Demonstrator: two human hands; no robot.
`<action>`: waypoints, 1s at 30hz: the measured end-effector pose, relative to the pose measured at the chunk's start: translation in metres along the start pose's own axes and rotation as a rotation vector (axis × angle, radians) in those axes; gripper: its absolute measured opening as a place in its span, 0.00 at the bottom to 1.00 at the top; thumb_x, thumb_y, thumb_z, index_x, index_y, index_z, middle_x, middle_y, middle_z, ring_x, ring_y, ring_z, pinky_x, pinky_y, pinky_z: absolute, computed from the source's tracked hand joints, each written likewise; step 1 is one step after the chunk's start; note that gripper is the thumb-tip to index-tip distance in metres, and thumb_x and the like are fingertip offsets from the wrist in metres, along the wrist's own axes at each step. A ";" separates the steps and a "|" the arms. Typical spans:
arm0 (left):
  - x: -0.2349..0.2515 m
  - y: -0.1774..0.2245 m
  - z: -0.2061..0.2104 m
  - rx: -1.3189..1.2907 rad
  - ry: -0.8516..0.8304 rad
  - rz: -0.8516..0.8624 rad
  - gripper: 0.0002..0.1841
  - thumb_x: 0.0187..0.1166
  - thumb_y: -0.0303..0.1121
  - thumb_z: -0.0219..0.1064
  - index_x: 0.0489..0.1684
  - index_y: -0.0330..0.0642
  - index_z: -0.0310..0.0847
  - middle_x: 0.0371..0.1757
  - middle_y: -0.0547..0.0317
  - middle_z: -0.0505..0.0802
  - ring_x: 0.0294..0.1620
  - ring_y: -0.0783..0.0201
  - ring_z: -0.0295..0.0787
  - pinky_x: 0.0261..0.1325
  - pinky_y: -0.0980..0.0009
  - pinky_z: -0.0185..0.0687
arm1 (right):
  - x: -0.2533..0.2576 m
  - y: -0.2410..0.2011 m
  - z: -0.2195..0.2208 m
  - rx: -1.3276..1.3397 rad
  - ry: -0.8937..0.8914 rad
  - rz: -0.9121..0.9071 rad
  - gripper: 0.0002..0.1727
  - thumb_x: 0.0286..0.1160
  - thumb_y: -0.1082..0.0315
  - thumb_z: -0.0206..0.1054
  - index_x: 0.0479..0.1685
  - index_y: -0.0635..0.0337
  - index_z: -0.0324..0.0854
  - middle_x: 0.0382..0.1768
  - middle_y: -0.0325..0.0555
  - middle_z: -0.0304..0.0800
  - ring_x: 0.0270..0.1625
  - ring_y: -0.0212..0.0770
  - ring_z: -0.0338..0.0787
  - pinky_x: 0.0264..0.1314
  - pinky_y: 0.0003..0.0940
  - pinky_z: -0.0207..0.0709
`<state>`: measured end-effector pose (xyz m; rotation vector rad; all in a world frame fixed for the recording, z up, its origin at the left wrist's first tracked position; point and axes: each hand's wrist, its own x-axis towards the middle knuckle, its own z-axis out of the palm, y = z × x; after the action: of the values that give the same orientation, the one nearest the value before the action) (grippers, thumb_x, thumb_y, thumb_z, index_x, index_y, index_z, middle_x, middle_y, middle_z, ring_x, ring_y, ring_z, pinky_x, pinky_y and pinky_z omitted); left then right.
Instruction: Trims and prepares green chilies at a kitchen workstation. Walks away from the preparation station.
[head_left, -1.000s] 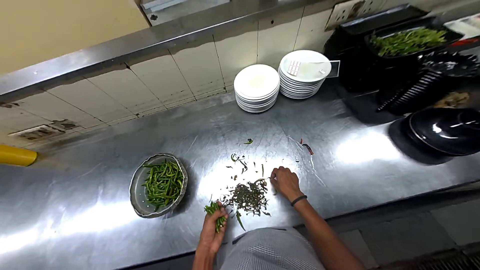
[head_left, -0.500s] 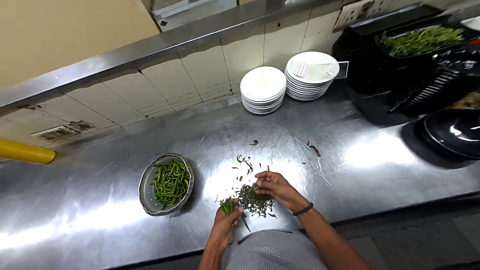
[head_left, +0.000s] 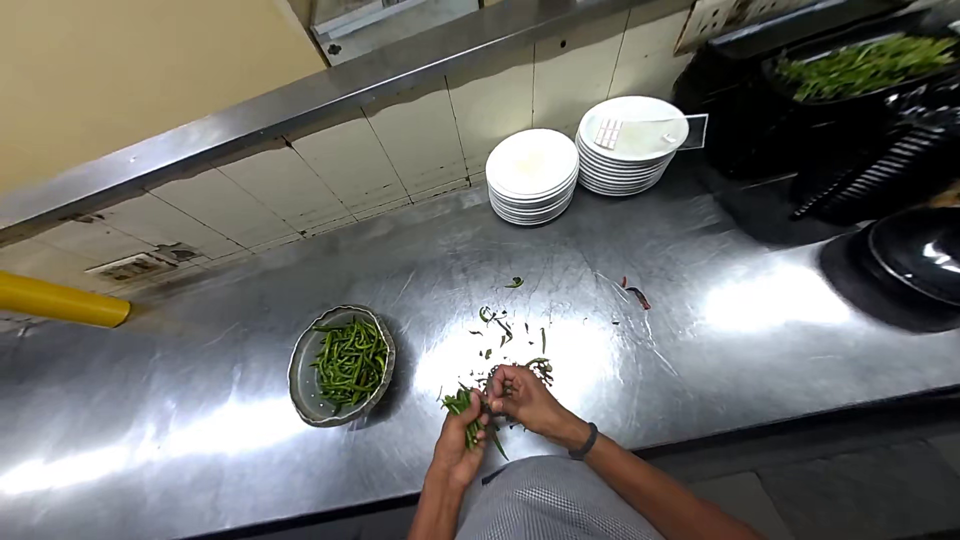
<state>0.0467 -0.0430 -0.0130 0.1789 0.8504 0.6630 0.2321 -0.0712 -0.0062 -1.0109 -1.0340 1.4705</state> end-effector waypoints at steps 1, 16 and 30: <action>0.002 0.001 -0.002 -0.095 0.003 -0.018 0.10 0.90 0.35 0.55 0.44 0.40 0.80 0.27 0.56 0.86 0.18 0.69 0.80 0.23 0.77 0.80 | -0.001 -0.002 0.001 0.100 -0.034 -0.016 0.09 0.70 0.73 0.74 0.39 0.58 0.76 0.38 0.40 0.87 0.43 0.34 0.88 0.50 0.32 0.84; -0.004 0.007 -0.015 0.122 0.091 -0.012 0.07 0.87 0.30 0.63 0.50 0.35 0.77 0.28 0.56 0.84 0.20 0.69 0.81 0.23 0.77 0.82 | -0.004 0.009 -0.019 0.253 0.201 0.459 0.35 0.71 0.79 0.73 0.78 0.64 0.61 0.48 0.55 0.87 0.42 0.46 0.94 0.52 0.40 0.91; 0.002 0.003 0.006 0.410 0.163 0.170 0.18 0.79 0.27 0.71 0.64 0.29 0.79 0.35 0.48 0.89 0.24 0.67 0.81 0.27 0.75 0.81 | -0.004 0.014 -0.013 0.170 0.115 0.516 0.16 0.74 0.69 0.76 0.55 0.64 0.79 0.35 0.43 0.91 0.32 0.34 0.89 0.36 0.27 0.83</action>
<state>0.0506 -0.0386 -0.0084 0.5779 1.1321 0.6620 0.2416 -0.0750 -0.0225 -1.2806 -0.5727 1.8511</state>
